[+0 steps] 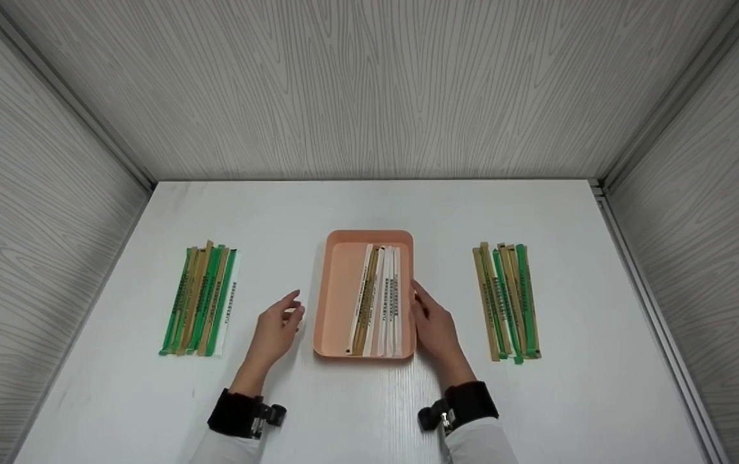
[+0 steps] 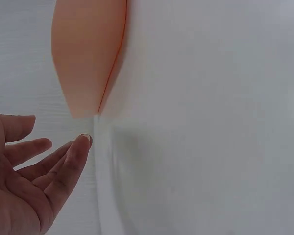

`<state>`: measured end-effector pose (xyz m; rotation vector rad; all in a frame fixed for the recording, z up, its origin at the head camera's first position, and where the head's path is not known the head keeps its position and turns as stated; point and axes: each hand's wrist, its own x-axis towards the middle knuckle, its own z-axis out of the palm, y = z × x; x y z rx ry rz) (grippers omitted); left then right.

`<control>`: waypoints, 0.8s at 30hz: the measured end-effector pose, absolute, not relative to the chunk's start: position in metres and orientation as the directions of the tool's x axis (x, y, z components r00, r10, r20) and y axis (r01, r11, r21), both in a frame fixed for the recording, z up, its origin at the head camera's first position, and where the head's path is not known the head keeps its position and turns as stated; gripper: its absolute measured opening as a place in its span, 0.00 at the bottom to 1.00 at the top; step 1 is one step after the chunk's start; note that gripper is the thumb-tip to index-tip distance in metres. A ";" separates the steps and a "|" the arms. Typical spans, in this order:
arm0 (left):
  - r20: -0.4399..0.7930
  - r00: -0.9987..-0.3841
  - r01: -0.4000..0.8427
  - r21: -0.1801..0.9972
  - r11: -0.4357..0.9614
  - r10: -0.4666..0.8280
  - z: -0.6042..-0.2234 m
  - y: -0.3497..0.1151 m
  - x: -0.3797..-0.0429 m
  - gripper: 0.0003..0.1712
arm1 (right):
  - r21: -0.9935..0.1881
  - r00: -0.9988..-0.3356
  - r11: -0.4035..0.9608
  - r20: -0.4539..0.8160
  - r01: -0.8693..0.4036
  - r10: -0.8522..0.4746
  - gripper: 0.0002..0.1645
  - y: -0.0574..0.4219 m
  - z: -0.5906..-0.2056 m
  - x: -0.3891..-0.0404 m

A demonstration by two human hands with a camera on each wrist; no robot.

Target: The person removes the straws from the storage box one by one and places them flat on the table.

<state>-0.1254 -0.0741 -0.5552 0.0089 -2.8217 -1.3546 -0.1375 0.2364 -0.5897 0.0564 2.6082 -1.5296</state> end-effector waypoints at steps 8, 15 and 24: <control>-0.068 -0.996 -0.025 0.841 0.541 0.059 -0.561 -0.054 -0.129 0.26 | -0.867 -0.991 0.489 -0.131 0.100 -0.031 0.29 0.236 -0.589 -0.140; -0.070 -0.995 -0.020 0.846 0.532 0.074 -0.565 -0.048 -0.131 0.26 | -0.874 -0.986 0.470 -0.164 0.124 -0.043 0.29 0.238 -0.583 -0.143; -0.033 -0.998 0.002 0.841 0.541 0.056 -0.566 -0.048 -0.130 0.25 | -0.780 -0.999 0.624 0.047 -0.039 -0.003 0.34 0.229 -0.561 -0.139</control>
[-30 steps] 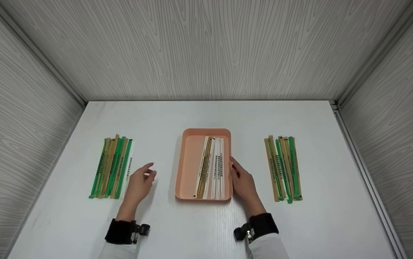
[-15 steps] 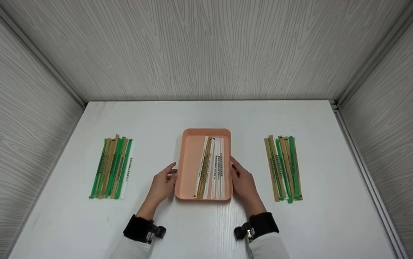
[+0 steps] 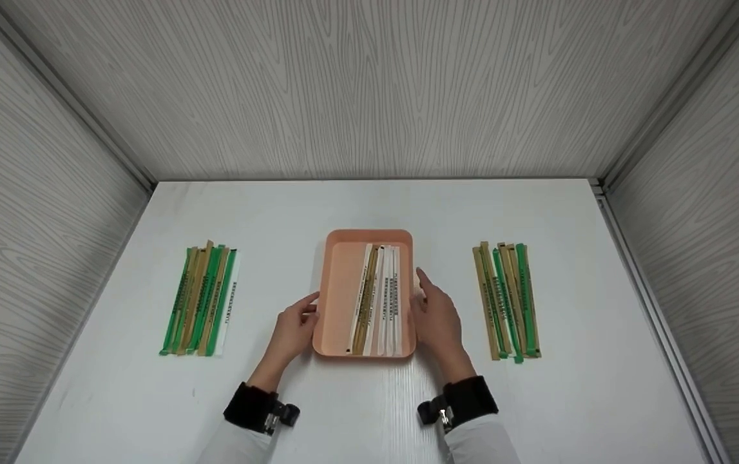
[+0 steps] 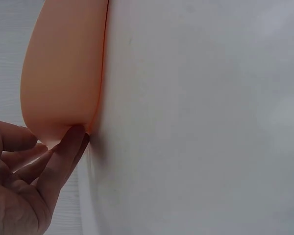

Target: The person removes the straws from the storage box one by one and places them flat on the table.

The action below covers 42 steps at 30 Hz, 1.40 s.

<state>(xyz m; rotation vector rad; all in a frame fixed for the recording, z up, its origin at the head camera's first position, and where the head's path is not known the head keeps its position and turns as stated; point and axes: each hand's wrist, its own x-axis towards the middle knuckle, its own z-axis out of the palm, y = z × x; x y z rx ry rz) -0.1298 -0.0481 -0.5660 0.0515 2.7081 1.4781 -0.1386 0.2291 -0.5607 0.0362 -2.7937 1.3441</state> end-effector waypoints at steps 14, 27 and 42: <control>-0.081 -0.997 -0.060 0.822 0.567 0.012 -0.563 -0.044 -0.129 0.25 | -0.556 -0.976 0.806 0.180 -0.202 -0.120 0.27 0.172 -0.532 -0.119; -0.089 -0.996 -0.063 0.837 0.544 0.021 -0.564 -0.044 -0.130 0.26 | -0.294 -0.992 0.947 0.035 -0.127 -0.122 0.20 0.150 -0.545 -0.117; -0.105 -0.994 -0.079 0.831 0.551 0.017 -0.563 -0.044 -0.132 0.26 | -0.291 -0.981 0.937 0.088 -0.193 -0.175 0.04 0.153 -0.555 -0.124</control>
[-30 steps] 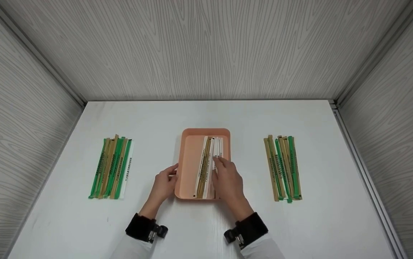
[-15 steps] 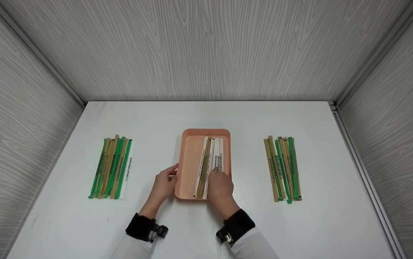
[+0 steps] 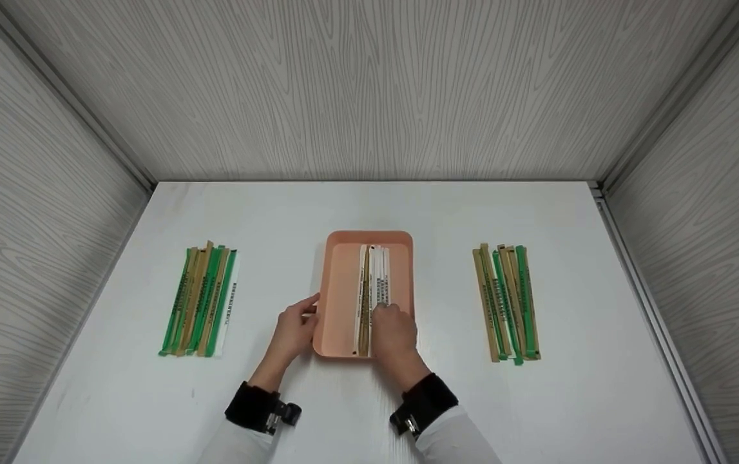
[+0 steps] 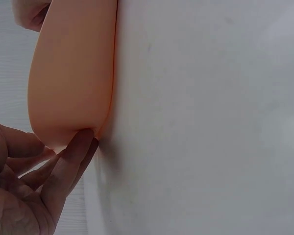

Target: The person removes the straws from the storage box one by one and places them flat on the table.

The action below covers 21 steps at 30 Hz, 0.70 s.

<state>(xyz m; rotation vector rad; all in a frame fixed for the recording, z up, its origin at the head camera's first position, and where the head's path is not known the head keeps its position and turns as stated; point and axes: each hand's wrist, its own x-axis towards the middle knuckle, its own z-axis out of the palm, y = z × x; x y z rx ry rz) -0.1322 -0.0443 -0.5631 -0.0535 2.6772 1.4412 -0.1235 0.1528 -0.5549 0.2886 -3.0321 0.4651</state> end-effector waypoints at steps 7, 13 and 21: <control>-0.104 -0.994 -0.077 0.840 0.537 0.020 -0.564 -0.045 -0.132 0.26 | -0.326 -0.978 0.924 0.111 -0.203 -0.176 0.08 0.155 -0.561 -0.126; -0.093 -0.995 -0.064 0.838 0.541 0.025 -0.564 -0.045 -0.133 0.26 | -0.295 -0.953 0.914 0.202 -0.279 -0.226 0.12 0.154 -0.566 -0.125; -0.074 -0.997 -0.050 0.816 0.576 0.019 -0.563 -0.045 -0.133 0.26 | -0.364 -0.971 0.902 0.131 -0.233 -0.198 0.09 0.155 -0.556 -0.122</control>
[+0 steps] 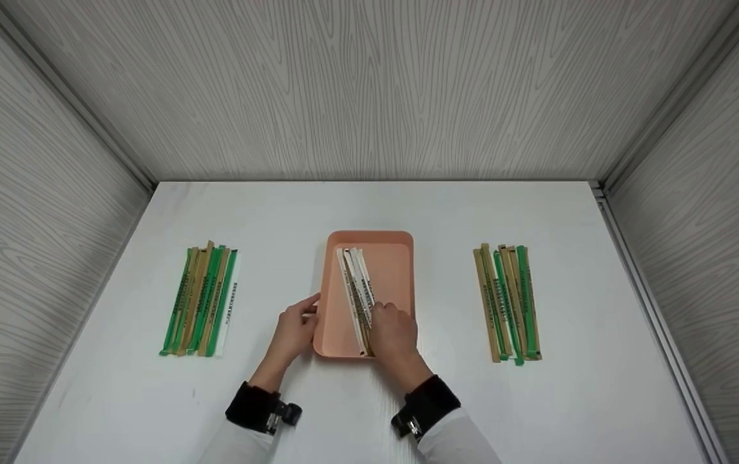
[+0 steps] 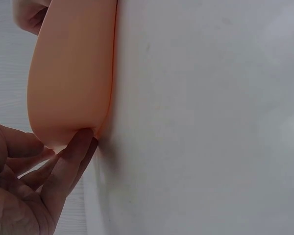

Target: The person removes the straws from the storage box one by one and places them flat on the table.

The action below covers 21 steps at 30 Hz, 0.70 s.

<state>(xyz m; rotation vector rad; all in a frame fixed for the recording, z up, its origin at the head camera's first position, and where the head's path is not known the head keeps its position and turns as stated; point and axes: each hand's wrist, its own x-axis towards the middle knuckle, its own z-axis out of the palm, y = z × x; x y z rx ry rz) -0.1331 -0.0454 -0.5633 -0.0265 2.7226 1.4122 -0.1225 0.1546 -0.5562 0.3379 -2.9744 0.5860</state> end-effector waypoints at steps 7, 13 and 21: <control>-0.043 -0.999 -0.022 0.818 0.575 0.024 -0.565 -0.046 -0.132 0.26 | -0.529 -0.979 0.825 0.135 -0.199 -0.150 0.19 0.168 -0.535 -0.123; -0.062 -0.998 -0.040 0.817 0.576 0.018 -0.565 -0.045 -0.132 0.26 | -0.610 -0.988 0.780 0.142 -0.137 -0.062 0.19 0.202 -0.514 -0.126; -0.090 -0.996 -0.068 0.827 0.559 0.012 -0.563 -0.046 -0.133 0.26 | -0.567 -0.983 0.824 0.159 -0.018 0.087 0.17 0.260 -0.507 -0.127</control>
